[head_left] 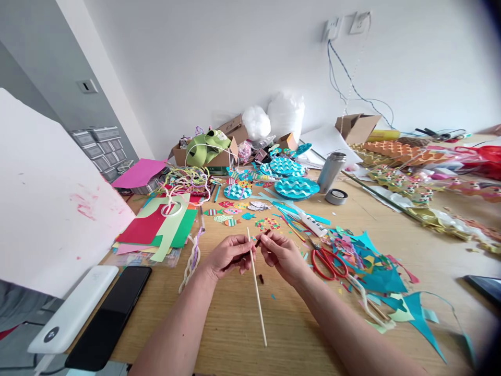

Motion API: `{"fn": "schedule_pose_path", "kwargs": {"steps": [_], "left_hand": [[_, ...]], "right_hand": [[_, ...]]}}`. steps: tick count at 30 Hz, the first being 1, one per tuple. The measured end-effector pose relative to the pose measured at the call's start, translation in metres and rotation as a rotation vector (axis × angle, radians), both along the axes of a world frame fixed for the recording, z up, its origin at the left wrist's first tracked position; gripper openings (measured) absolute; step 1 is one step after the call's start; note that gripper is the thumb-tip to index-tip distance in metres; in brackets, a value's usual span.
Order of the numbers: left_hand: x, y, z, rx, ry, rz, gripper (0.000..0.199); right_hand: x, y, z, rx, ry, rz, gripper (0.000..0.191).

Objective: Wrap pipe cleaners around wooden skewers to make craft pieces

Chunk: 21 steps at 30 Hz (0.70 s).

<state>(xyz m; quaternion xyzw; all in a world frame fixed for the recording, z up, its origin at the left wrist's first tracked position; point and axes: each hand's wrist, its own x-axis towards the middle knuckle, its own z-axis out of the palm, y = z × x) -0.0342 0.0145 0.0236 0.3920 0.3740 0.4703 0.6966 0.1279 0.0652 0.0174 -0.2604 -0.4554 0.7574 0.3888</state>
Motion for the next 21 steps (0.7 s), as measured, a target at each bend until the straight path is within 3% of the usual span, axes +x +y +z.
{"fn": "schedule_pose_path", "kwargs": {"steps": [9,13,16,21], "left_hand": [[-0.007,0.003,-0.003,-0.028,-0.044,0.022,0.023],[-0.01,0.004,-0.003,-0.038,-0.019,0.088,0.023],[-0.012,0.004,-0.002,-0.035,-0.007,0.112,0.022],[-0.01,0.003,0.0,-0.044,0.037,0.076,0.027]], "right_hand": [[0.006,0.014,0.001,-0.028,0.116,-0.265,0.028],[0.014,0.021,0.007,-0.12,0.151,-0.384,0.03],[0.018,0.022,0.012,-0.196,0.158,-0.338,0.032],[0.011,0.012,0.012,-0.094,0.023,-0.176,0.035]]}}
